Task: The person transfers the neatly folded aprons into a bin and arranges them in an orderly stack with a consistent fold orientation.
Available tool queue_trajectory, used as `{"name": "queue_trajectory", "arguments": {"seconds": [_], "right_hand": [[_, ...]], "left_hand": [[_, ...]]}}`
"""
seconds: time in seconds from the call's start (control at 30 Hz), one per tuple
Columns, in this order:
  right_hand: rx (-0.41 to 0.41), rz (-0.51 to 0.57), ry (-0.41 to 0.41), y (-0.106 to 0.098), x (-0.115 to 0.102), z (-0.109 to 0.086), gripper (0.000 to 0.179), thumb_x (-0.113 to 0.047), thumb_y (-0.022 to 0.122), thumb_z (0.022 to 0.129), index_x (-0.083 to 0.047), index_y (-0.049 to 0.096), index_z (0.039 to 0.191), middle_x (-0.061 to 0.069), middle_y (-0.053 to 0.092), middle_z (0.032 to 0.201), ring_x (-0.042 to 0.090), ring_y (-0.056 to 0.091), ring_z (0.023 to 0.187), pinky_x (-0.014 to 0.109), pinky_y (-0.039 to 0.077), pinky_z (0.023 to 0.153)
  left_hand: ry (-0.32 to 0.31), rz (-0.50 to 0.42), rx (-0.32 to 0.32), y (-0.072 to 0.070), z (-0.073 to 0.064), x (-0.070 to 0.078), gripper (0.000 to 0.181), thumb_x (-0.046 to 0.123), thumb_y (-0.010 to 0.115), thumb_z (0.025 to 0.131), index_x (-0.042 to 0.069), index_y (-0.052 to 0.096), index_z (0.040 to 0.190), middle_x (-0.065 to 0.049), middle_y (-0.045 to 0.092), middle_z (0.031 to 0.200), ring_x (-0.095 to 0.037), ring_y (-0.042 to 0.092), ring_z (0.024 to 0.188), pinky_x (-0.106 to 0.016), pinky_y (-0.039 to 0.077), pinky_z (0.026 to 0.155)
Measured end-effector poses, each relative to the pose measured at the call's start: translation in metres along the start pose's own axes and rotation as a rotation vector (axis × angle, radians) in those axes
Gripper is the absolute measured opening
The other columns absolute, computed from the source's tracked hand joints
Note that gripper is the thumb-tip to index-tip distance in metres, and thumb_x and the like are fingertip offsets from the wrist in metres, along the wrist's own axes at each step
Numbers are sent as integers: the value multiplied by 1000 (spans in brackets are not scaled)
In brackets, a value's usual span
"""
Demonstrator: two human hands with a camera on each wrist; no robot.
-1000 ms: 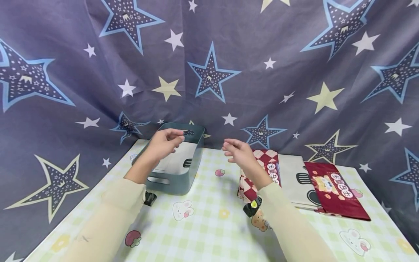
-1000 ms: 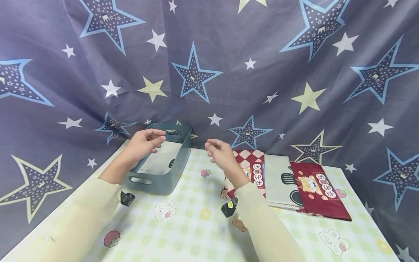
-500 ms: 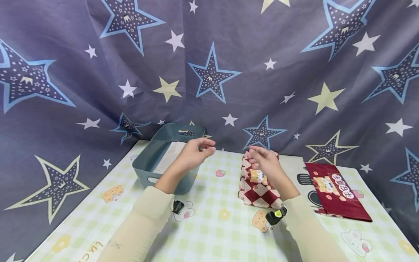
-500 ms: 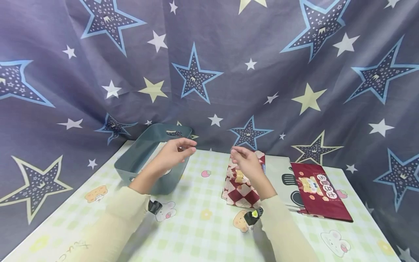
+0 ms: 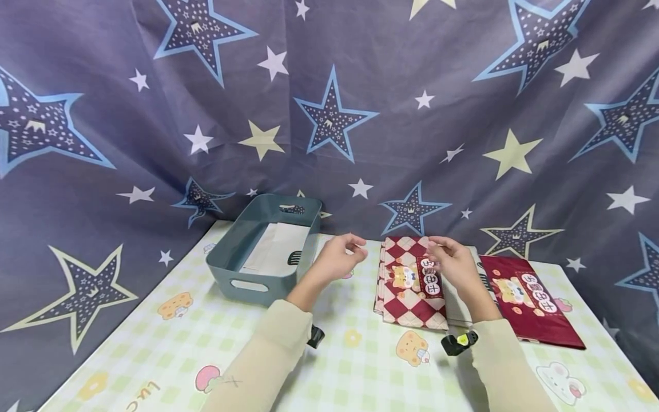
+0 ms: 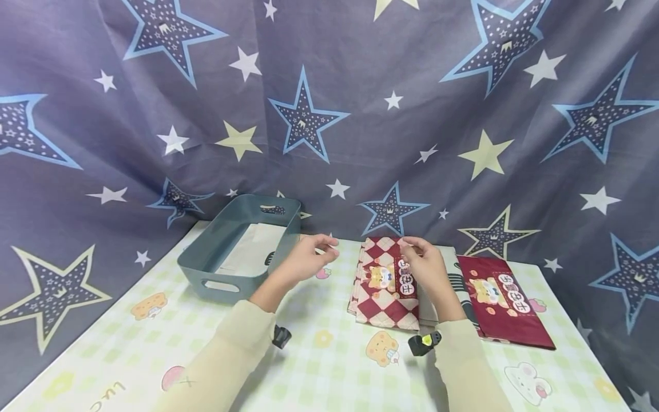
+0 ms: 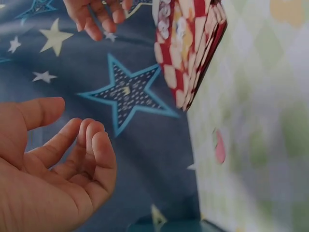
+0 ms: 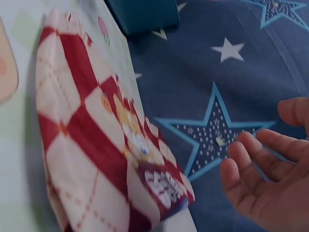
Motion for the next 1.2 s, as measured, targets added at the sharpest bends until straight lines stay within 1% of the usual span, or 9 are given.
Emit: {"name": "queue_trajectory", "arguments": {"seconds": [0.13, 0.23, 0.37, 0.47, 0.53, 0.63, 0.8, 1.0, 1.2], "right_hand": [[26, -20, 3, -9, 7, 0, 47, -28, 48, 110, 3, 51, 145, 27, 59, 133, 16, 62, 100, 26, 57, 84], [39, -36, 3, -14, 10, 0, 49, -31, 49, 110, 2, 51, 145, 27, 58, 133, 25, 62, 107, 29, 57, 86], [61, -67, 34, -21, 18, 2, 50, -33, 48, 109, 1, 50, 147, 27, 59, 134, 38, 59, 116, 32, 57, 85], [55, -67, 81, -25, 24, 4, 51, -32, 47, 109, 1, 48, 148, 26, 58, 136, 38, 60, 116, 34, 57, 86], [34, -68, 102, -25, 28, 6, 51, -31, 48, 109, 2, 48, 148, 27, 58, 136, 35, 62, 111, 34, 57, 84], [-20, -75, 141, -25, 33, 9, 52, -28, 49, 109, 5, 45, 148, 27, 59, 129, 26, 64, 97, 33, 58, 77], [-115, -49, 260, -22, 44, 11, 50, -24, 48, 109, 7, 41, 148, 15, 59, 106, 14, 59, 77, 28, 56, 66], [-168, -27, 314, -22, 53, 10, 47, -22, 48, 108, 8, 44, 143, 5, 59, 89, 12, 60, 75, 31, 59, 67], [-207, -41, 341, -22, 58, 6, 44, -21, 47, 109, 11, 45, 139, 8, 59, 89, 14, 60, 75, 34, 61, 70]], "left_hand": [[-13, 42, -9, 19, 10, -7, 24, 19, 68, 98, 7, 71, 119, -6, 71, 101, -19, 65, 88, -32, 55, 75], [-44, 32, -11, 32, 19, -16, 26, 18, 68, 98, 4, 70, 120, -7, 71, 99, -20, 65, 88, -33, 54, 77], [-107, -30, -38, 50, 28, -30, 27, 15, 68, 97, 1, 69, 120, -9, 70, 97, -24, 66, 83, -29, 53, 68], [-156, -82, -57, 61, 31, -38, 27, 12, 67, 96, 0, 68, 120, -9, 69, 96, -31, 67, 82, -25, 50, 60], [-189, -103, -53, 65, 33, -43, 28, 11, 67, 96, -2, 67, 122, -10, 68, 94, -31, 67, 79, -25, 49, 57], [-239, -112, -44, 69, 34, -49, 30, 10, 68, 97, -3, 66, 124, -7, 65, 90, -21, 62, 71, -27, 51, 57], [-329, -179, -45, 74, 34, -53, 31, 8, 67, 97, -3, 63, 126, -7, 60, 83, -13, 54, 61, -33, 57, 63], [-414, -248, -82, 84, 31, -57, 30, 6, 65, 99, -4, 61, 127, -18, 65, 95, -18, 61, 68, -34, 61, 68], [-436, -303, -56, 89, 31, -59, 28, 4, 63, 99, -7, 60, 124, -15, 65, 90, -19, 63, 68, -34, 62, 67]]}}
Point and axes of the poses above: each hand's wrist, its own z-axis towards the middle knuckle, its own y-axis out of the palm, x = y × z, the point moved 4 cm from there along z, towards the middle knuckle
